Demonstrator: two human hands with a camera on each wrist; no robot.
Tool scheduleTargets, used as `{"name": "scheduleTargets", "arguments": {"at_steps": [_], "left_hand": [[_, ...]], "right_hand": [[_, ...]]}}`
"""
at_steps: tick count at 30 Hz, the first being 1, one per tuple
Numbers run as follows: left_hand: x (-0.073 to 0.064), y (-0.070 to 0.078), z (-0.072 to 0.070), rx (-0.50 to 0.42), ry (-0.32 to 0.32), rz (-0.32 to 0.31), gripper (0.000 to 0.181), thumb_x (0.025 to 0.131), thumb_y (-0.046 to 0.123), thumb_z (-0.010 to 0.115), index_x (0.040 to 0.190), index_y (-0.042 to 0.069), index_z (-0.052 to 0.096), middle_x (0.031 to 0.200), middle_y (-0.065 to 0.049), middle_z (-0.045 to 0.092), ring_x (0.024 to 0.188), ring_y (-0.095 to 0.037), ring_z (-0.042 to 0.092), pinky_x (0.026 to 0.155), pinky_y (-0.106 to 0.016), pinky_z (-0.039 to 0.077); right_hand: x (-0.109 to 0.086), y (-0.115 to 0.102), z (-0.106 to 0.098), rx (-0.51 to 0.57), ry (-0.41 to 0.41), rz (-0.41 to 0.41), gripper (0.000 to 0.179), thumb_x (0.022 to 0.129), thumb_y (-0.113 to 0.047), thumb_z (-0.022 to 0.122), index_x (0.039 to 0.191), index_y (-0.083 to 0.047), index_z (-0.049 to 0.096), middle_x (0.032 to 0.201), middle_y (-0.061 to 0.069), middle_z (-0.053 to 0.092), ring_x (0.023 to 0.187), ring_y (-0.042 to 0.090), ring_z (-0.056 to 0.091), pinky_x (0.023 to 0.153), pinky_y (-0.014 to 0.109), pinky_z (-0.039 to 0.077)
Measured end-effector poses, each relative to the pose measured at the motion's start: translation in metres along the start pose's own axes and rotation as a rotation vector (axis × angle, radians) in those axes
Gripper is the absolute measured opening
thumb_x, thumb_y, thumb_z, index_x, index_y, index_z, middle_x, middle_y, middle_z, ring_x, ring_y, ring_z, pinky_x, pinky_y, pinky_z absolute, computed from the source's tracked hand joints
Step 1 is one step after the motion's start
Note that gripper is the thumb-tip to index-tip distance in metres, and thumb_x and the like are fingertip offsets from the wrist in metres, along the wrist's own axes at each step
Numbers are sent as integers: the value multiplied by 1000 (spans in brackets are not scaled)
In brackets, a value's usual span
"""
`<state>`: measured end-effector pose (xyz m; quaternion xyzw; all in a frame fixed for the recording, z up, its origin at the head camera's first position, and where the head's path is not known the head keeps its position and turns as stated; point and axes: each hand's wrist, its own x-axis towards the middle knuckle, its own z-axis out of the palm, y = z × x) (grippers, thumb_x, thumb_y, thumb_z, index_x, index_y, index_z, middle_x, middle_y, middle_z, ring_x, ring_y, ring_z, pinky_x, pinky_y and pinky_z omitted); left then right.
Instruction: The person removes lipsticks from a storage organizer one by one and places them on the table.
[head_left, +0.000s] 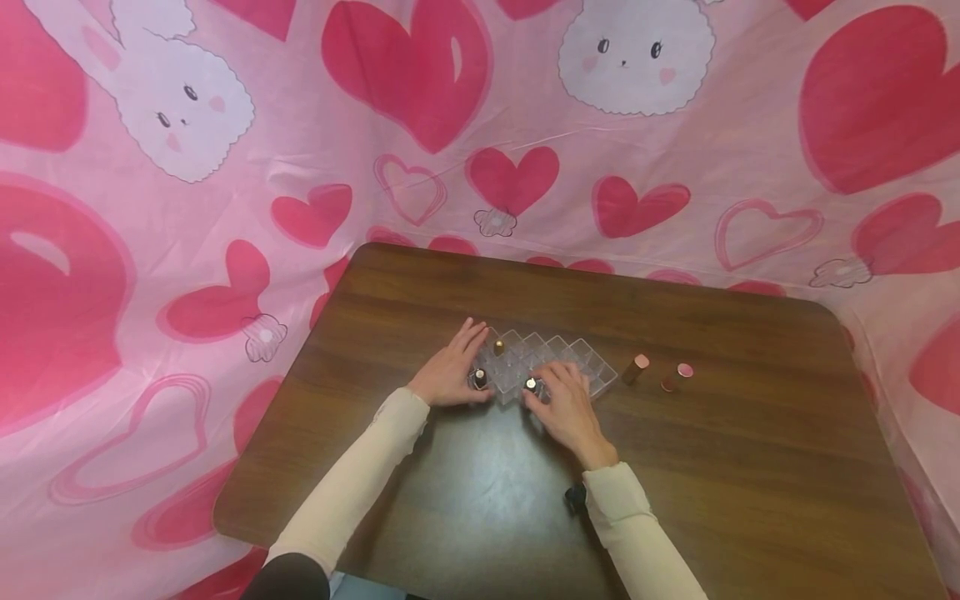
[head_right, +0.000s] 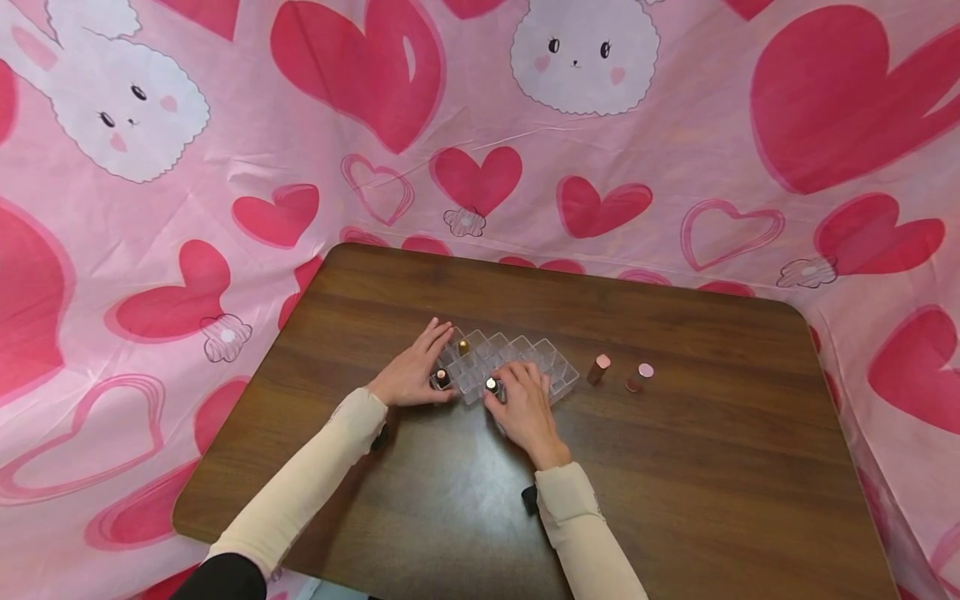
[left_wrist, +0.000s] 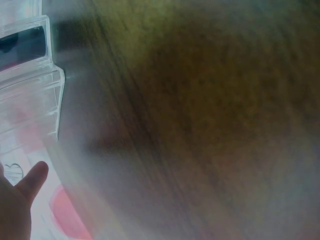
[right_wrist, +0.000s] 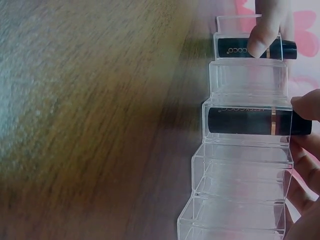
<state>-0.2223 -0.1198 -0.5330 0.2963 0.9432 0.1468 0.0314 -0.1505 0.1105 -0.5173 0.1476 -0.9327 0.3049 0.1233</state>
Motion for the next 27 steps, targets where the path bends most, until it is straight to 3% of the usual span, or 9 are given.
{"name": "scheduleTargets", "arguments": {"at_steps": [22, 27], "left_hand": [[0, 0, 0, -10, 2, 0, 109, 64, 65, 61, 145, 19, 4, 152, 5, 0, 138, -12, -11, 106, -39, 29], [1, -1, 1, -7, 8, 9, 110, 64, 65, 61, 145, 19, 3, 152, 1, 4, 138, -12, -12, 105, -40, 30]], "right_hand": [[1, 1, -1, 33, 65, -20, 23, 75, -27, 68, 92, -12, 65, 93, 3, 65, 95, 21, 48, 78, 38, 31], [1, 1, -2, 38, 66, -16, 23, 75, -27, 68, 92, -12, 65, 92, 3, 65, 94, 21, 49, 76, 38, 31]]}}
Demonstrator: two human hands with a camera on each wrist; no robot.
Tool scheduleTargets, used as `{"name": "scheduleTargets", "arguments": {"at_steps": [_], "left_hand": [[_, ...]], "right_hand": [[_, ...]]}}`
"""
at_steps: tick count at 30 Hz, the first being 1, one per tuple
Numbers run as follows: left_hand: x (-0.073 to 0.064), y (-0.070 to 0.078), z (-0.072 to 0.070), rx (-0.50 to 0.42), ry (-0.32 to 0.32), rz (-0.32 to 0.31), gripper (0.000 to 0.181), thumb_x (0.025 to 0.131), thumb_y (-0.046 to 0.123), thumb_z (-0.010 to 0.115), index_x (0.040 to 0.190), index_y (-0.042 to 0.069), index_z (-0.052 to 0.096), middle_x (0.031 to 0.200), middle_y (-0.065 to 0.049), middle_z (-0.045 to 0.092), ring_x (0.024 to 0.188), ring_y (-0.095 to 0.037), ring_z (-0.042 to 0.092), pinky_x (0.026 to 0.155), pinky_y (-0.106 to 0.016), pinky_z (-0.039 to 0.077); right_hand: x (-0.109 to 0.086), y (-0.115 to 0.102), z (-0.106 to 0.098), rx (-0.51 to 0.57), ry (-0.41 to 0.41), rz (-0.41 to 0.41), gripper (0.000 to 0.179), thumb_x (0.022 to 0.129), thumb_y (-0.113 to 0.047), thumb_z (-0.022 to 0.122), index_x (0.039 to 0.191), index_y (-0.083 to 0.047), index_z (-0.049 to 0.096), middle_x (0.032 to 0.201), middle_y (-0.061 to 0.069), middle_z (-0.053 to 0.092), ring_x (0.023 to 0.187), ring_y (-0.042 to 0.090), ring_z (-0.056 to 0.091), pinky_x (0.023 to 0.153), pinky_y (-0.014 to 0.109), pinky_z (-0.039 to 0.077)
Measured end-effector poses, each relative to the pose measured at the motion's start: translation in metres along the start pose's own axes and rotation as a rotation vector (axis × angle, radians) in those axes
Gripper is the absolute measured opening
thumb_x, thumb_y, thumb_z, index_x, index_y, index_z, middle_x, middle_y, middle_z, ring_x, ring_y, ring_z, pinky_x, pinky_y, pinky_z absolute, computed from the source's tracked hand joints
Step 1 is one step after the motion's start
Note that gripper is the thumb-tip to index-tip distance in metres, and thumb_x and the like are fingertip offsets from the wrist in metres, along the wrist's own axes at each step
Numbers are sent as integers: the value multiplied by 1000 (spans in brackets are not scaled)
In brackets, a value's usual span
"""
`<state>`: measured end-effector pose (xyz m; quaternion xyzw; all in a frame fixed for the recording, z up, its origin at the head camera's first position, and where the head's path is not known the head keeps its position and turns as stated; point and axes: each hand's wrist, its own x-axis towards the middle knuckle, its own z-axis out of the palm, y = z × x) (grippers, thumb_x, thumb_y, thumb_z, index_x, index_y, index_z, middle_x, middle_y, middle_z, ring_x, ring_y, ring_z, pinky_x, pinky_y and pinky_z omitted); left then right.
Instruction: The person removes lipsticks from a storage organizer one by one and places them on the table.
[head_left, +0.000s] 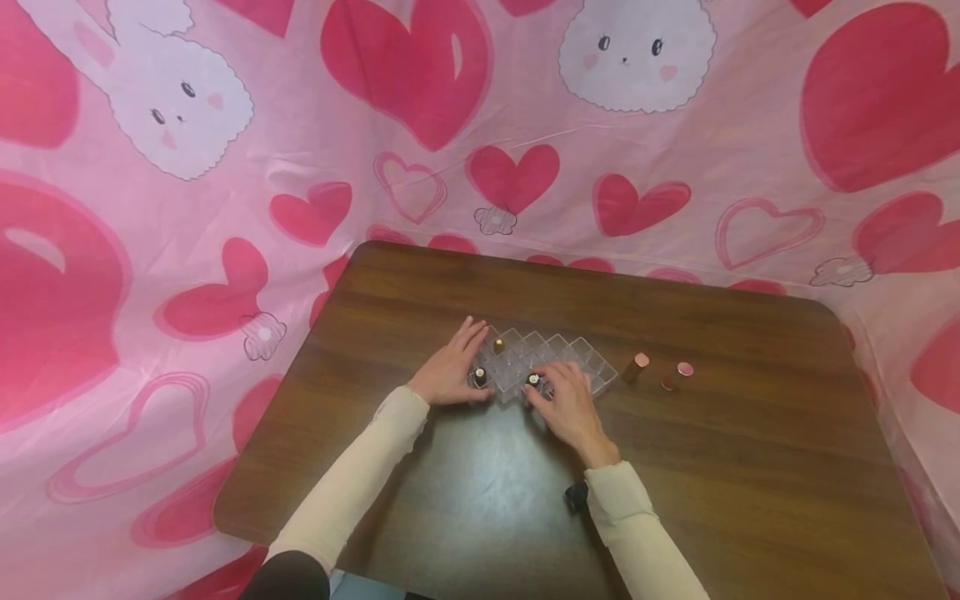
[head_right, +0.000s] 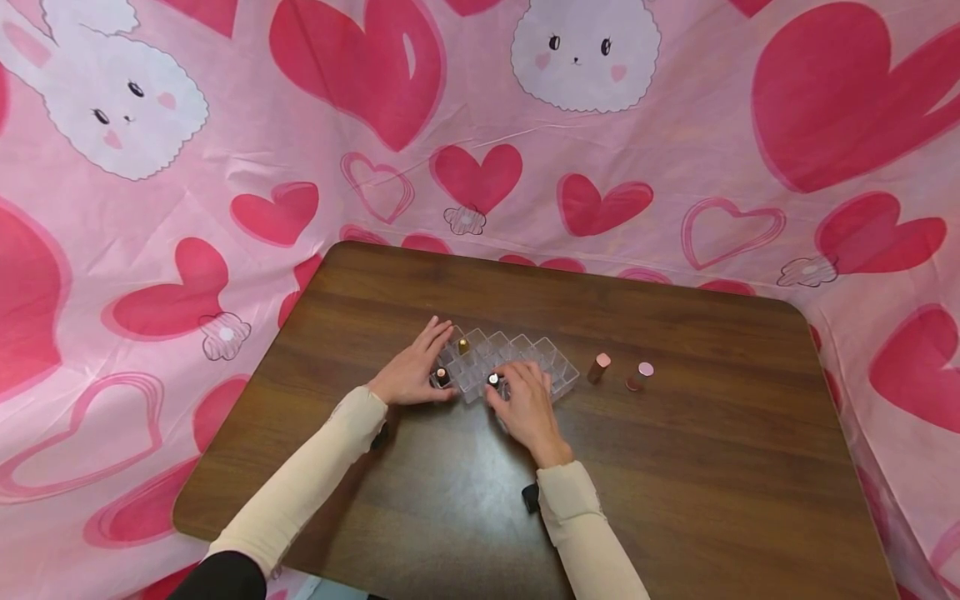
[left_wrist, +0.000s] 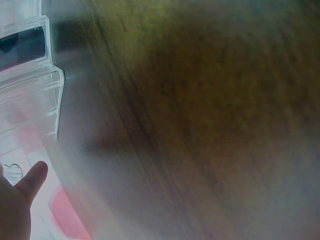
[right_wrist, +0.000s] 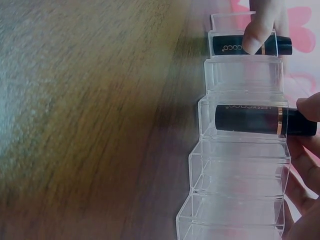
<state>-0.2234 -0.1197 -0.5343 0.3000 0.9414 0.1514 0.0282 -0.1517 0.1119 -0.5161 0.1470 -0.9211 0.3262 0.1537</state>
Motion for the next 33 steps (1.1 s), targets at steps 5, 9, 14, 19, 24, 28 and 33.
{"name": "scheduleTargets", "arguments": {"at_steps": [5, 9, 14, 19, 24, 28, 33], "left_hand": [[1, -1, 1, 7, 5, 3, 110, 64, 65, 61, 145, 18, 4, 152, -2, 7, 138, -13, -12, 105, -39, 31], [1, -1, 0, 8, 5, 5, 110, 64, 64, 61, 145, 17, 4, 152, -2, 8, 139, -14, -11, 105, -40, 30], [1, 0, 0, 0, -5, -4, 110, 65, 65, 61, 145, 19, 2, 152, 4, 1, 139, -14, -11, 106, -39, 29], [0, 0, 1, -9, 3, -9, 109, 64, 65, 61, 145, 22, 2, 152, 7, 0, 139, -12, -11, 106, -38, 29], [1, -2, 4, -13, 19, -8, 109, 64, 65, 62, 145, 22, 3, 152, 6, 3, 138, -11, -11, 105, -38, 30], [0, -2, 4, -11, 20, -6, 110, 64, 65, 62, 145, 22, 2, 152, 4, 4, 138, -11, -11, 105, -39, 31], [0, -2, 3, -11, 16, -10, 110, 64, 65, 62, 145, 22, 3, 152, 4, 4, 138, -11, -11, 105, -39, 30]], "right_hand": [[1, 0, 0, -5, 0, 3, 22, 75, -27, 68, 92, -13, 65, 92, 2, 66, 95, 20, 49, 76, 38, 32], [1, 0, 0, -3, 6, -2, 22, 75, -27, 68, 92, -13, 65, 90, 1, 66, 95, 21, 49, 77, 38, 32], [1, -1, -1, 0, 2, -1, 23, 76, -27, 67, 94, -13, 65, 90, 1, 65, 95, 20, 48, 78, 38, 32], [0, -1, -1, 2, -5, 7, 22, 76, -27, 67, 93, -13, 65, 90, 1, 65, 92, 20, 49, 77, 37, 32], [1, 0, -1, -1, -1, 7, 22, 76, -27, 68, 93, -13, 65, 89, 1, 65, 89, 19, 50, 74, 35, 32], [0, 0, -2, 11, 4, 6, 22, 76, -26, 68, 94, -14, 66, 89, 0, 65, 89, 18, 50, 73, 34, 32], [0, -1, -3, 29, 16, -1, 22, 76, -27, 68, 94, -14, 66, 89, 0, 65, 89, 18, 50, 73, 34, 32]]}}
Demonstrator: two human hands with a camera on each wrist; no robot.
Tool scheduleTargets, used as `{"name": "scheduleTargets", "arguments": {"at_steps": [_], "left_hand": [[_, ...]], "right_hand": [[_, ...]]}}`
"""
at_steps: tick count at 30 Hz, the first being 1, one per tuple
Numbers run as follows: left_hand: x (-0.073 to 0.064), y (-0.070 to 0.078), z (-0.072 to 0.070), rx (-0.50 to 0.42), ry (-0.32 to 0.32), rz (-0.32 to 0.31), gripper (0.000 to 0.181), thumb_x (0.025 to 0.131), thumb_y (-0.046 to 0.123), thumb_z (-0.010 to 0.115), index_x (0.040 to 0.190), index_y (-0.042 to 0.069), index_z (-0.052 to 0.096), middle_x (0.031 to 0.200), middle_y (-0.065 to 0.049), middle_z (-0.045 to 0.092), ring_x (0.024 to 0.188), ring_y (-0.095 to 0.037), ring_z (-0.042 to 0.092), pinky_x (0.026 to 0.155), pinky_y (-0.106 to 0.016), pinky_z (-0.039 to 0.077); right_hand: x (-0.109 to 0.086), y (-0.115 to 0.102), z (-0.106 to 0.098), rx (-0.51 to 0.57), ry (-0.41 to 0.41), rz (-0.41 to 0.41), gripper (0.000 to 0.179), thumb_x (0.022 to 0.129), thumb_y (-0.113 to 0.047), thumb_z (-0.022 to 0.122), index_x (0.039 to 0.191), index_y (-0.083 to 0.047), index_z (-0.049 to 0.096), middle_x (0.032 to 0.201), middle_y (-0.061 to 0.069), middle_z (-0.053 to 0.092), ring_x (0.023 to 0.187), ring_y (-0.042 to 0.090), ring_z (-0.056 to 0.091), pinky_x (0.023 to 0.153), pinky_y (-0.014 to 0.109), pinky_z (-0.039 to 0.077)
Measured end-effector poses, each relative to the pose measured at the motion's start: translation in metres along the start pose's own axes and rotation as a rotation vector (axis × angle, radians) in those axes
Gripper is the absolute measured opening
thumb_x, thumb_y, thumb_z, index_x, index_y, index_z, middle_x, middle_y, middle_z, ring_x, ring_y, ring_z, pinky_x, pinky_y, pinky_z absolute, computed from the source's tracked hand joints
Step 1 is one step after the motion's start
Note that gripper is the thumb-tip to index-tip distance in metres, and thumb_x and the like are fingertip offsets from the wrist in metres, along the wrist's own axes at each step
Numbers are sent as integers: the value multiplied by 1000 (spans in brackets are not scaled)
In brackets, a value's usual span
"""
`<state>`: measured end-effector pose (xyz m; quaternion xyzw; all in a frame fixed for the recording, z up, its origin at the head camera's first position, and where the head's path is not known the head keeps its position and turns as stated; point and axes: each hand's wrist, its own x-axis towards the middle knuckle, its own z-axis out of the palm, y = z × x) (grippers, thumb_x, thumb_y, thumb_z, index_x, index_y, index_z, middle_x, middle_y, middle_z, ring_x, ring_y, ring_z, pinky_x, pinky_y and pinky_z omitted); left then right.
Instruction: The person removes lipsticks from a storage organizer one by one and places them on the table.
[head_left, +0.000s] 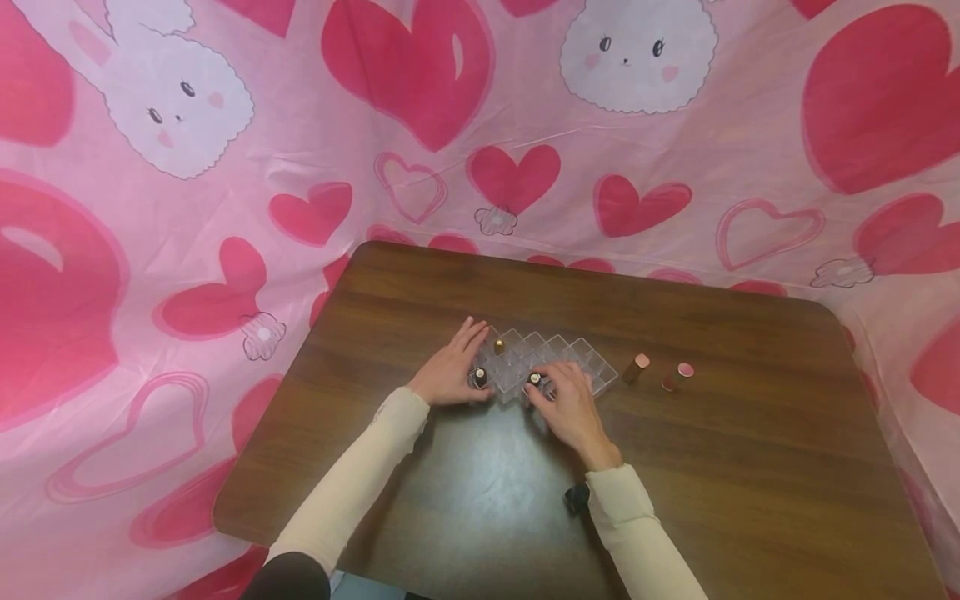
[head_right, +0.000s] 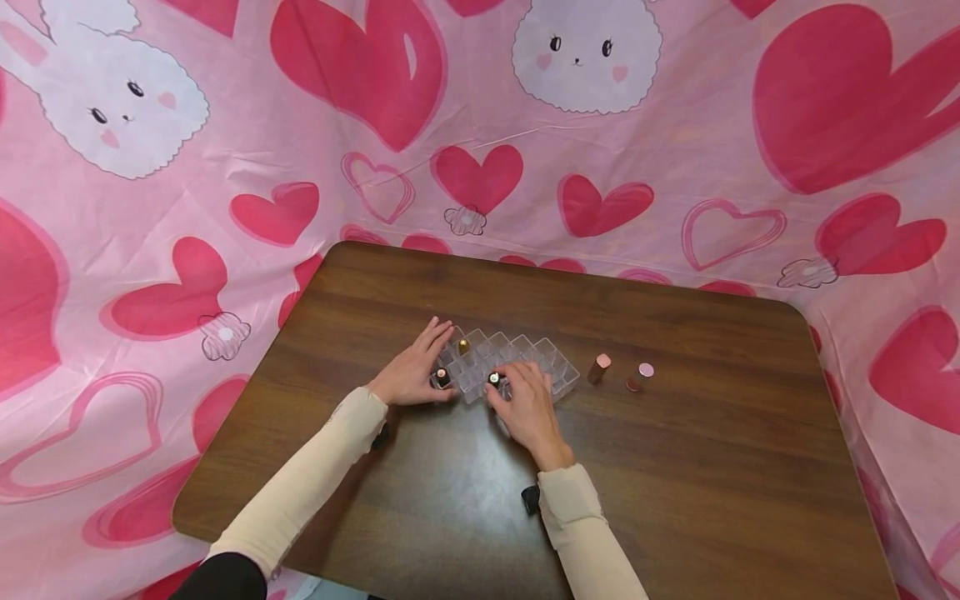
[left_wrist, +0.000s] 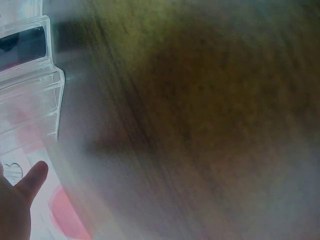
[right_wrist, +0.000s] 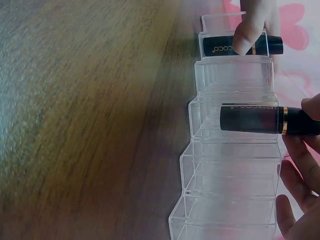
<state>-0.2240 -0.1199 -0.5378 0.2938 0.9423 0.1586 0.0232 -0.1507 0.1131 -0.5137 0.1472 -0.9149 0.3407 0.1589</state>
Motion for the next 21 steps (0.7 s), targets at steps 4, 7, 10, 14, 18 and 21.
{"name": "scheduleTargets", "arguments": {"at_steps": [4, 7, 10, 14, 18, 21], "left_hand": [[0, 1, -1, -1, -2, -3, 110, 64, 64, 62, 145, 21, 3, 152, 4, 2, 139, -11, -10, 105, -40, 30], [0, 1, 0, 1, -2, -7, 110, 63, 64, 62, 145, 21, 3, 152, 5, 2, 139, -11, -10, 105, -40, 30], [0, 1, 0, -1, -2, -16, 110, 63, 64, 63, 145, 21, 4, 152, 5, 3, 139, -11, -10, 105, -39, 30], [0, 2, -1, -4, -3, -17, 110, 63, 64, 63, 145, 21, 5, 152, 5, 3, 139, -10, -10, 105, -39, 30], [0, 1, 0, 7, 2, -6, 110, 63, 65, 62, 145, 20, 4, 152, 4, 3, 139, -11, -10, 106, -39, 28], [0, 0, 1, 16, 8, -2, 111, 63, 66, 61, 145, 20, 2, 152, 4, 3, 139, -12, -10, 107, -38, 27]], "right_hand": [[0, 0, -1, 12, 14, -1, 22, 76, -27, 68, 93, -13, 66, 88, 1, 66, 88, 18, 50, 74, 35, 32], [0, -1, -2, 18, 19, 5, 22, 76, -27, 68, 93, -13, 66, 88, 1, 66, 88, 18, 50, 73, 34, 32], [0, -2, -2, 19, 13, 13, 22, 76, -27, 68, 94, -13, 66, 89, 1, 65, 89, 18, 50, 73, 34, 32], [0, -3, -2, 21, 16, 11, 23, 77, -27, 68, 95, -13, 66, 90, 1, 65, 89, 18, 50, 72, 34, 32], [0, -3, -3, 31, 42, -11, 23, 76, -26, 68, 95, -12, 66, 89, 2, 66, 88, 19, 51, 72, 36, 33], [0, -3, -3, 39, 65, -27, 23, 76, -25, 68, 94, -11, 66, 88, 2, 66, 89, 20, 51, 74, 37, 33]]}}
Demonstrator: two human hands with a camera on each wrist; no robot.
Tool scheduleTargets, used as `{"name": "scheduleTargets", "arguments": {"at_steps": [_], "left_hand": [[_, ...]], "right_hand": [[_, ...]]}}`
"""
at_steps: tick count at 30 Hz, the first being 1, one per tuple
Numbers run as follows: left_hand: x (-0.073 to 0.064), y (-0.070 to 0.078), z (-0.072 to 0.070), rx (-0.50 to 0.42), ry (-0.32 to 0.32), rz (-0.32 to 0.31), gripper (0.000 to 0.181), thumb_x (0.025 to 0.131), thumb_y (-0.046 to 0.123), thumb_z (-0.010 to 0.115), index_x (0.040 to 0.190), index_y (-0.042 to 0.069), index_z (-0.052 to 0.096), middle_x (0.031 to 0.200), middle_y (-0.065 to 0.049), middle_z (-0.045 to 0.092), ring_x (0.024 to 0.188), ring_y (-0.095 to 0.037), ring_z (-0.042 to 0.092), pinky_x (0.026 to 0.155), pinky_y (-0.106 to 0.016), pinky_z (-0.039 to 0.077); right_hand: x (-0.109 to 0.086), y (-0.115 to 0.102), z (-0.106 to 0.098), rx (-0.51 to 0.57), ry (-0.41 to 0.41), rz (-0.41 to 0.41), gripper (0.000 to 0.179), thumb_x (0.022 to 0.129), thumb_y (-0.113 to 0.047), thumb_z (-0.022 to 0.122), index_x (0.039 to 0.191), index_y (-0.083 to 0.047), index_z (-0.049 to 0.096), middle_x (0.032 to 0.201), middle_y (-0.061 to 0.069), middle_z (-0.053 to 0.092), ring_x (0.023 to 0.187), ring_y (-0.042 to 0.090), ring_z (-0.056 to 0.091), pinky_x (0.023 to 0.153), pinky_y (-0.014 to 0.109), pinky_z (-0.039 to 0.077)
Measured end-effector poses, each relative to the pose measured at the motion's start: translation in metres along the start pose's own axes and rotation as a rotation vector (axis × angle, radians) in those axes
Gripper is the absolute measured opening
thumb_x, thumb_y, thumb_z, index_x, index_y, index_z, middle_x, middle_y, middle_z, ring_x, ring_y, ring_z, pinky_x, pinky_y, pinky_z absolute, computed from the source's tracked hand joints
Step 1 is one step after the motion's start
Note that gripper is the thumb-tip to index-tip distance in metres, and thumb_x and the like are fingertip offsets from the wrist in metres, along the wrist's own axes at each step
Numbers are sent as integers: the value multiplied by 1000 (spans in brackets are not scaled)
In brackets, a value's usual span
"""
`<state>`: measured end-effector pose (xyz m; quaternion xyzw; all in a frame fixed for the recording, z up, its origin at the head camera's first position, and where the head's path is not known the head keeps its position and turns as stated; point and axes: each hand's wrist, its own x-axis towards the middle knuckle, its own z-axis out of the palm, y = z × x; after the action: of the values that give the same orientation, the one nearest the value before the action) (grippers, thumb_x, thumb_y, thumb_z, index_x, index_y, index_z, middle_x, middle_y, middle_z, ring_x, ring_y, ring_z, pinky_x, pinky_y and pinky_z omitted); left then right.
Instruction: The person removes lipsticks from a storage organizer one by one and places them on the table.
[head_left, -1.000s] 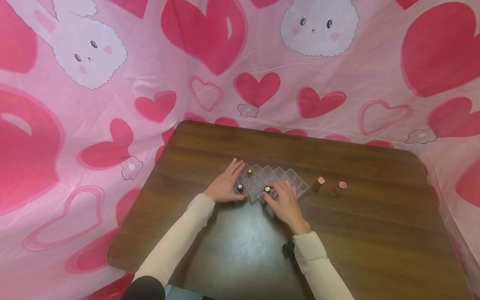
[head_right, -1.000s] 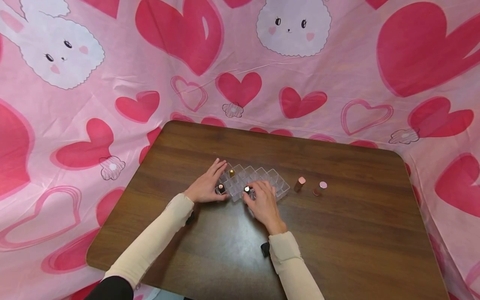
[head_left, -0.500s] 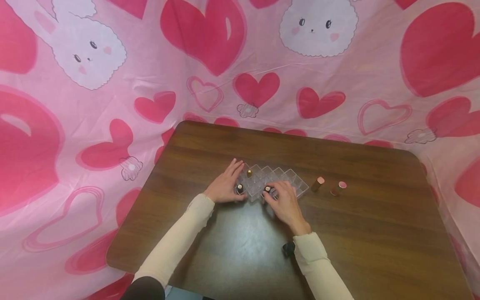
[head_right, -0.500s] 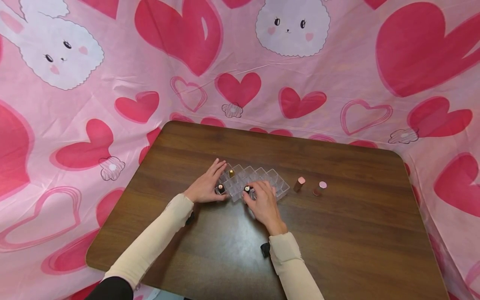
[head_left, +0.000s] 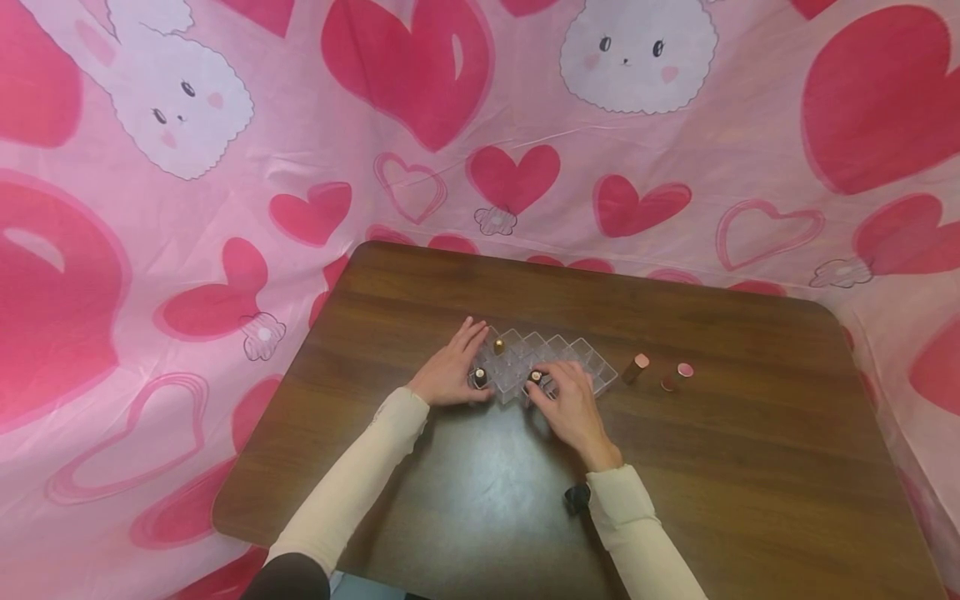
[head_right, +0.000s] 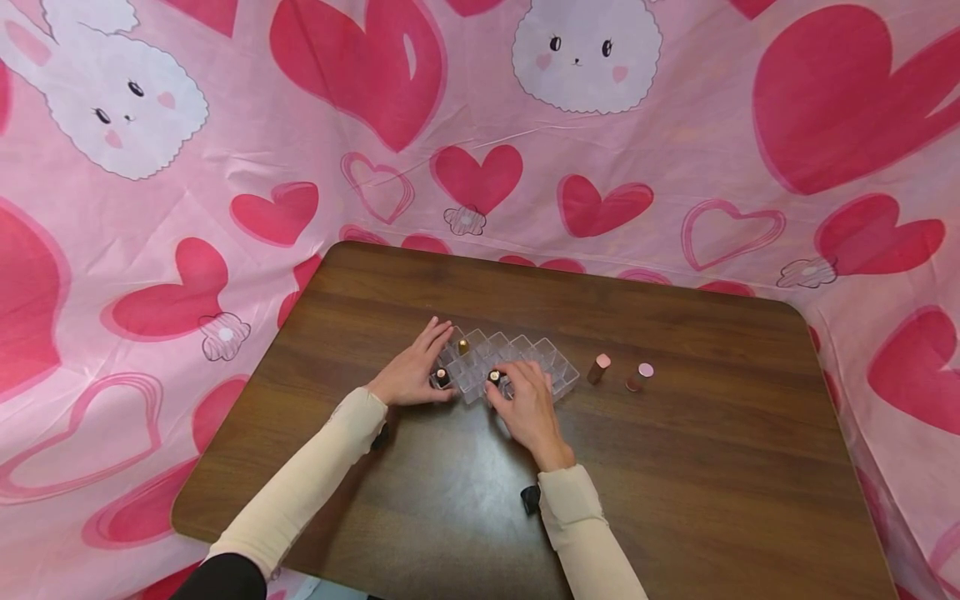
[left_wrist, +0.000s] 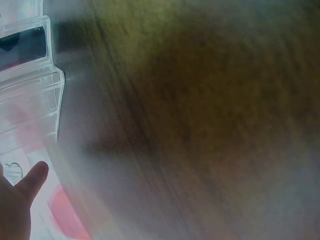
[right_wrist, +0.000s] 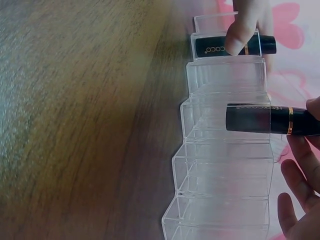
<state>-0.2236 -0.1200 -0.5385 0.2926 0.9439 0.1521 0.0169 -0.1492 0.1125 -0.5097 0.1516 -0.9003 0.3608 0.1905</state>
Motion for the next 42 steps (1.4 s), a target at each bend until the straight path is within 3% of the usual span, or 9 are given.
{"name": "scheduleTargets", "arguments": {"at_steps": [16, 34, 42], "left_hand": [[-2, 1, -1, -18, 1, -12, 110, 63, 65, 62, 145, 23, 2, 152, 9, -1, 138, -10, -11, 106, -39, 29], [-1, 2, -5, -10, -36, -7, 111, 64, 64, 62, 145, 20, 1, 152, 5, 0, 138, -13, -11, 107, -39, 27], [-1, 2, -5, -14, -21, 8, 111, 63, 64, 63, 145, 18, 3, 152, 1, 4, 139, -14, -10, 107, -40, 27]], "right_hand": [[0, -2, -2, 36, 34, 2, 21, 76, -24, 68, 93, -12, 65, 87, 0, 63, 89, 19, 50, 77, 39, 33], [5, -2, -5, 96, 135, -65, 18, 75, -20, 68, 89, -10, 66, 83, 1, 63, 80, 18, 51, 73, 36, 36], [5, -3, -8, 113, 149, -40, 21, 75, -19, 67, 93, -8, 66, 86, 2, 64, 82, 18, 50, 74, 34, 36]]}}
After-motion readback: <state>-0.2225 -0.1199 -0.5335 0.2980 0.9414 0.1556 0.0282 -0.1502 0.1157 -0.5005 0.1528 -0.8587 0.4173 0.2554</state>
